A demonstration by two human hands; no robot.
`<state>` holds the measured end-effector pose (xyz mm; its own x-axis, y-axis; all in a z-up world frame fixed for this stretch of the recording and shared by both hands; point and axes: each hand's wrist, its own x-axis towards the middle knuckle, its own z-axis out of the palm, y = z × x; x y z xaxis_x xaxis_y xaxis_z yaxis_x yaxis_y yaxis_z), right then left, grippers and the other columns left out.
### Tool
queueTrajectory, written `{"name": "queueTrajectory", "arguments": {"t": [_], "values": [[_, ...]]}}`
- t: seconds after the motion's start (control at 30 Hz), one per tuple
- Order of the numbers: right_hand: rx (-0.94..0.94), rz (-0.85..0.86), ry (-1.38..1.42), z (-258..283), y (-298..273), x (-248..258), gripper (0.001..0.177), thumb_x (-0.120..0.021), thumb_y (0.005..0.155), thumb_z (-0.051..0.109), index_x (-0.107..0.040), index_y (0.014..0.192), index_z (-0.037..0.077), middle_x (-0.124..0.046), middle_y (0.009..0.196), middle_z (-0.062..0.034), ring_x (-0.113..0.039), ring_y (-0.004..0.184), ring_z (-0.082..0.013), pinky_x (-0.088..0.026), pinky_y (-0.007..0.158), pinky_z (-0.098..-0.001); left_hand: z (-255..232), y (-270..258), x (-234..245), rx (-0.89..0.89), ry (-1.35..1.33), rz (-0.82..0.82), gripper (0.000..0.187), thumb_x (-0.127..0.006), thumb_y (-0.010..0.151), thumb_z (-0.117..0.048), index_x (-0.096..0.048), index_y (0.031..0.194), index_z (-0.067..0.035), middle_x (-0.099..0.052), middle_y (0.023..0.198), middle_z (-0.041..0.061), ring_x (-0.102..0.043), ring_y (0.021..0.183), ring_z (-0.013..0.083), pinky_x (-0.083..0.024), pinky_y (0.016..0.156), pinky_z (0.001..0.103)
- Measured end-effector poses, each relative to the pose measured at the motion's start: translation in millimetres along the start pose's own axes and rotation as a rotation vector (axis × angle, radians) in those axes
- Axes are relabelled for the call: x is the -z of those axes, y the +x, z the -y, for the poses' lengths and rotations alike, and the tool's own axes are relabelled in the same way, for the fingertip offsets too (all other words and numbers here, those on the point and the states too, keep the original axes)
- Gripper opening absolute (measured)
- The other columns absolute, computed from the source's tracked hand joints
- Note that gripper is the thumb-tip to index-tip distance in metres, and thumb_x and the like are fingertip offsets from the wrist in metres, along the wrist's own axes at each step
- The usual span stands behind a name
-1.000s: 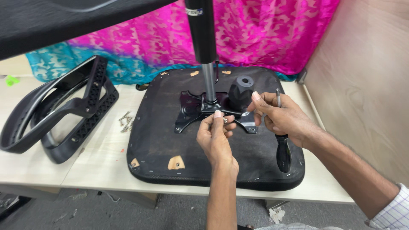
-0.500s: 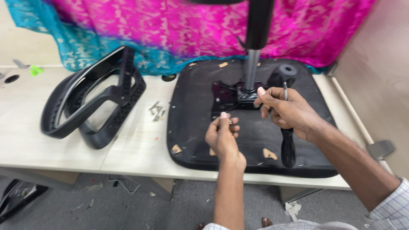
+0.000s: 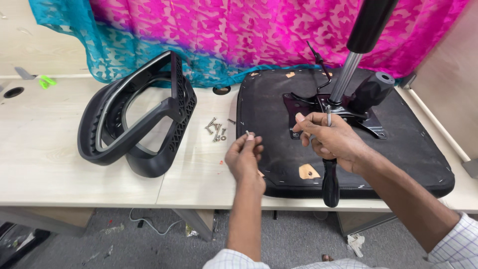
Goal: The person uses a screwdriver to loosen and remove screws from the base of an office chair. They detach the central gas lift column and then remove the seat cushion and plastic frame components, placing them on the table.
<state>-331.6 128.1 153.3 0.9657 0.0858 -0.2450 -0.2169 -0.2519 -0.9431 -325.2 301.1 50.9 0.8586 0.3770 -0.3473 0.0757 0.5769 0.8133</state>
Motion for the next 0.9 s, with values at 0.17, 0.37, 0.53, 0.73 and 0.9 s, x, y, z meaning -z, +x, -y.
{"name": "queueTrajectory", "arguments": {"t": [0.17,0.37,0.53,0.73,0.9], "values": [[-0.028,-0.037,-0.002,0.3,8.0,-22.1,0.040,-0.058,0.100,0.038,-0.069,0.099,-0.001,-0.057,0.071,-0.0057,-0.033,0.038,-0.0034,-0.017,0.031,-0.0218,-24.8,64.8,33.2,-0.056,0.187,-0.092,0.019,-0.078,0.086,-0.008,-0.078,0.104,-0.006,-0.076,0.092,0.005,-0.063,0.071,0.0120,-0.051,0.061,0.024],[-0.072,-0.117,-0.023,-2.9,21.8,-33.9,0.036,-0.060,0.099,0.035,-0.069,0.094,0.000,-0.057,0.067,-0.0057,-0.034,0.037,-0.0042,-0.016,0.031,-0.0220,-50.5,119.1,52.1,0.018,0.810,-0.230,0.015,-0.078,0.088,-0.017,-0.077,0.103,-0.019,-0.077,0.100,0.003,-0.074,0.088,0.0189,-0.062,0.069,0.036],[-0.101,-0.161,-0.021,-4.4,34.0,-37.3,0.032,-0.060,0.100,0.031,-0.069,0.094,0.001,-0.057,0.065,-0.0058,-0.032,0.035,-0.0047,-0.015,0.030,-0.0227,-44.6,153.5,64.8,-0.143,1.097,-0.219,0.013,-0.078,0.089,-0.019,-0.078,0.102,-0.017,-0.079,0.092,0.005,-0.077,0.082,0.0202,-0.061,0.075,0.037],[-0.111,-0.228,-0.023,-5.7,42.8,-33.6,0.029,-0.059,0.099,0.030,-0.071,0.094,0.003,-0.057,0.064,-0.0055,-0.032,0.034,-0.0045,-0.015,0.030,-0.0229,-24.4,172.8,75.6,-0.126,1.172,-0.214,0.015,-0.077,0.091,-0.016,-0.076,0.105,-0.012,-0.079,0.095,0.008,-0.078,0.082,0.0203,-0.064,0.073,0.033],[-0.124,-0.280,0.011,-9.0,45.9,-32.4,0.032,-0.062,0.101,0.030,-0.066,0.096,-0.001,-0.056,0.065,-0.0039,-0.032,0.036,-0.0038,-0.015,0.031,-0.0227,-16.9,173.7,76.1,-0.187,1.288,-0.211,0.022,-0.080,0.087,-0.025,-0.075,0.104,-0.012,-0.073,0.099,0.007,-0.070,0.091,0.0207,-0.058,0.081,0.037]]}}
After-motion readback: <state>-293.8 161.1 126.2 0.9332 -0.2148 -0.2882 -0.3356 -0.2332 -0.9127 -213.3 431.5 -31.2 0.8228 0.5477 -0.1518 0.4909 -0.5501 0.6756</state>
